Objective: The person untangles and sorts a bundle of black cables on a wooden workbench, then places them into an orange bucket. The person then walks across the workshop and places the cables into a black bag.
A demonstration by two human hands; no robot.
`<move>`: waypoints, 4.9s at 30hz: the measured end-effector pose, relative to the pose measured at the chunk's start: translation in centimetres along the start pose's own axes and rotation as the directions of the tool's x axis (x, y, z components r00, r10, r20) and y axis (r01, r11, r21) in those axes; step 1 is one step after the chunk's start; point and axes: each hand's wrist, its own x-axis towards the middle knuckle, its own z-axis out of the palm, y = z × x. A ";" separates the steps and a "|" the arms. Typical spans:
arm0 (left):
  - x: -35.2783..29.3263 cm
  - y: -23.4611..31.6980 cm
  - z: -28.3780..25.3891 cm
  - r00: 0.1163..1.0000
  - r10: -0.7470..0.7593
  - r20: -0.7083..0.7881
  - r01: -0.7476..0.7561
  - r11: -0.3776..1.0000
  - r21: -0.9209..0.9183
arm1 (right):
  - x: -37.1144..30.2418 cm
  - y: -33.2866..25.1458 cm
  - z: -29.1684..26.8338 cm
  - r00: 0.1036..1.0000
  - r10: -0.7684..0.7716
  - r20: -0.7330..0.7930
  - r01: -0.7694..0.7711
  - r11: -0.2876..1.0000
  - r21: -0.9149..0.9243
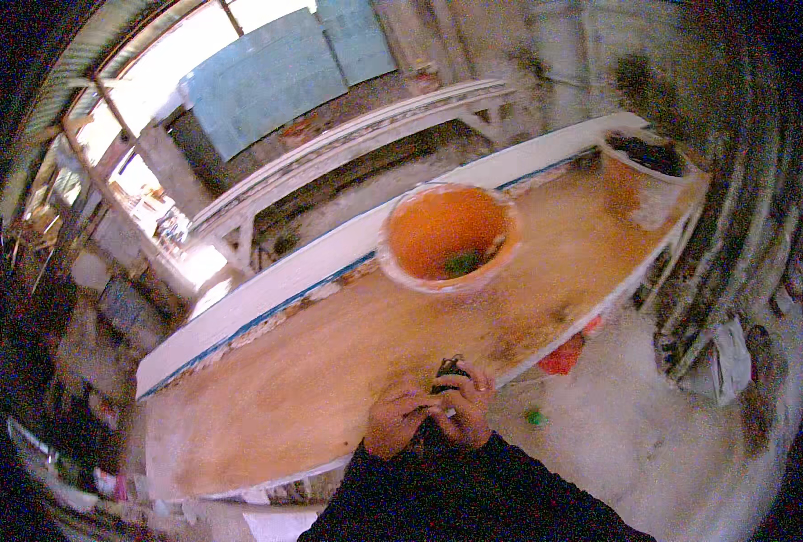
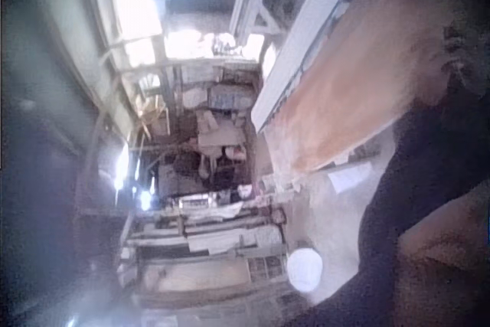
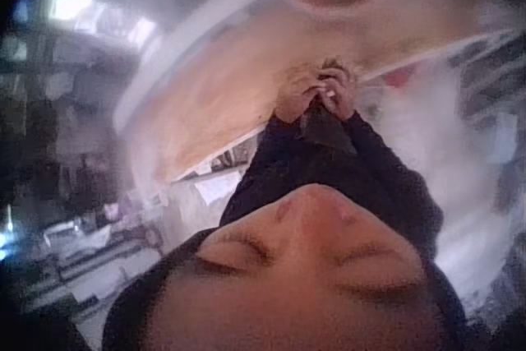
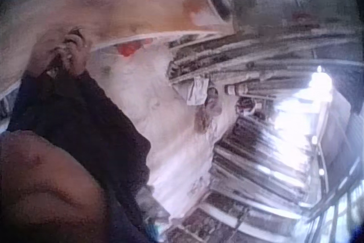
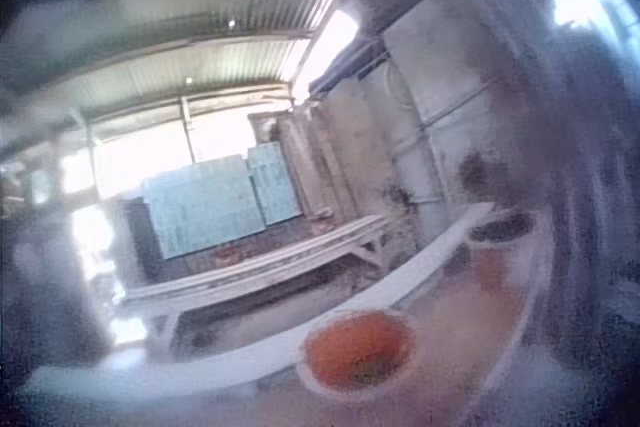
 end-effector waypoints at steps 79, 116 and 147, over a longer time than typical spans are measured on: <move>-67.2 13.3 -52.4 0.154 -0.635 -0.757 -0.760 0.414 -0.502 | -23.2 -79.1 49.0 0.108 -0.966 0.234 -0.181 0.212 0.960; -121.2 -4.2 -119.1 -0.096 -0.813 -0.574 -0.134 0.582 -0.802 | -26.3 -139.7 118.0 0.680 -0.275 0.680 -0.522 0.471 0.711; -92.1 -45.0 -157.5 0.486 -0.508 -0.711 0.810 0.568 0.147 | 21.0 -118.4 142.3 0.814 0.071 0.576 -0.511 -0.381 0.770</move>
